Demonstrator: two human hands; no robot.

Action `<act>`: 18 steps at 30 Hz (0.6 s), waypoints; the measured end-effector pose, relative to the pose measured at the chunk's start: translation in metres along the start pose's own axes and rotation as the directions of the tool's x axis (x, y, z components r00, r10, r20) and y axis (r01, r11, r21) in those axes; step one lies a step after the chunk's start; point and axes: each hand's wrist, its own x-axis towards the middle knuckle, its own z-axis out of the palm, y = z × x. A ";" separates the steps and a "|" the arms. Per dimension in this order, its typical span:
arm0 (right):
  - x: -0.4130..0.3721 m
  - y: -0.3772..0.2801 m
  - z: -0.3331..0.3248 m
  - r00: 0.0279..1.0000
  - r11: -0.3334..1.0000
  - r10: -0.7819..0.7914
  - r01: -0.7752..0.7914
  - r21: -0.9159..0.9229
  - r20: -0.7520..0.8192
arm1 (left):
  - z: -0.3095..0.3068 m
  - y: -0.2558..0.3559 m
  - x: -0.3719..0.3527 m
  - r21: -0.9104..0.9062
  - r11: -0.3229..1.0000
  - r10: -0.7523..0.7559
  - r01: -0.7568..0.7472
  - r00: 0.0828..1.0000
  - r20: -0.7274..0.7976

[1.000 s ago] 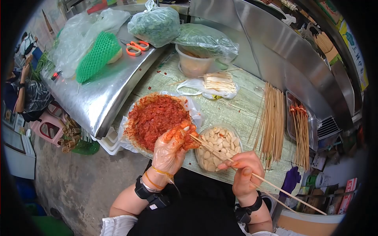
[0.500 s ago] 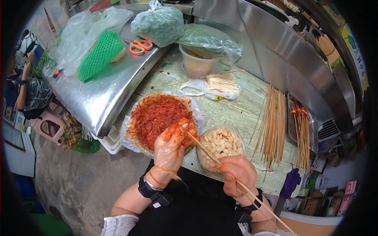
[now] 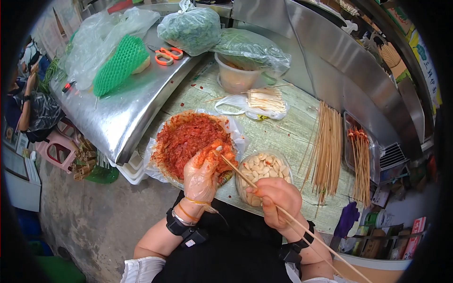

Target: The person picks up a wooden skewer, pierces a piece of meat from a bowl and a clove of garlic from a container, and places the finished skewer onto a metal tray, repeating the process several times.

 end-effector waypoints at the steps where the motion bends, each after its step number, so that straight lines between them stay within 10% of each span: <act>1: 0.002 0.001 0.000 1.000 1.000 0.000 0.000 0.000 0.000 | 0.000 0.001 0.000 0.000 1.000 0.000 0.000 1.000 0.000; 16: 0.011 0.003 0.026 0.998 0.998 -0.066 0.066 -0.023 -0.008 | -0.002 0.002 0.002 0.077 0.997 0.008 -0.009 1.000 0.013; 18: 0.011 0.010 0.037 0.999 0.997 -0.051 0.051 -0.065 0.001 | 0.002 0.000 -0.003 0.311 0.949 0.030 -0.050 0.997 0.070</act>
